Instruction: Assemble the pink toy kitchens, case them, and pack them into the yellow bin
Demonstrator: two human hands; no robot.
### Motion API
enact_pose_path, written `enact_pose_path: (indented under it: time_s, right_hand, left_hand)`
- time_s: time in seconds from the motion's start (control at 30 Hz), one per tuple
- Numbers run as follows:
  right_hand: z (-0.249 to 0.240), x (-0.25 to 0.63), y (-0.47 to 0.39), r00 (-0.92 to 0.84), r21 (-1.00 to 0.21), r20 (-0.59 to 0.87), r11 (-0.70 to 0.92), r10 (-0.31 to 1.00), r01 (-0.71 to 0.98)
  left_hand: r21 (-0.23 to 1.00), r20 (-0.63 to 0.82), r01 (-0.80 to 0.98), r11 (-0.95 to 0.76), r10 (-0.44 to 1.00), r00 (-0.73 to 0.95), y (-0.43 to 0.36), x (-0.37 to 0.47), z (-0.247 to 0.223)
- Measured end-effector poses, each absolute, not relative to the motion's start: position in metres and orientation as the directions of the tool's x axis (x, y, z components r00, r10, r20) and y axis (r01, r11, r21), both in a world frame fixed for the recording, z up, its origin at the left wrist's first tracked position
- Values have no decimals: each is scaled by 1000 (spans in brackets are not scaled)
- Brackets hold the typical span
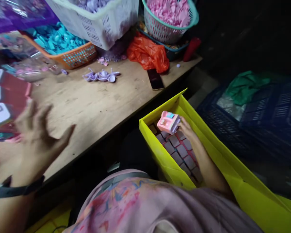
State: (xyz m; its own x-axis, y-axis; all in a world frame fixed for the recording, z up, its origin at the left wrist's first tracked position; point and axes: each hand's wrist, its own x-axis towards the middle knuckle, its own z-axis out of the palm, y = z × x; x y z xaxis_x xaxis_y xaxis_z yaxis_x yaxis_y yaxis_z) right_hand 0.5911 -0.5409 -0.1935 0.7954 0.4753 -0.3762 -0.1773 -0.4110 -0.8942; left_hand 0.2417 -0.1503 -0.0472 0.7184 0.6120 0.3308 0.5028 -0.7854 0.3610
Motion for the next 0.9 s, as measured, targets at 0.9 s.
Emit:
enact_pose_path:
  time_s: [0.9]
  right_hand:
    - [-221,597,-526,945,-892,-86,-447,317,68]
  left_hand:
    - [551,71,834,-29,997,-12,-161,153,-78]
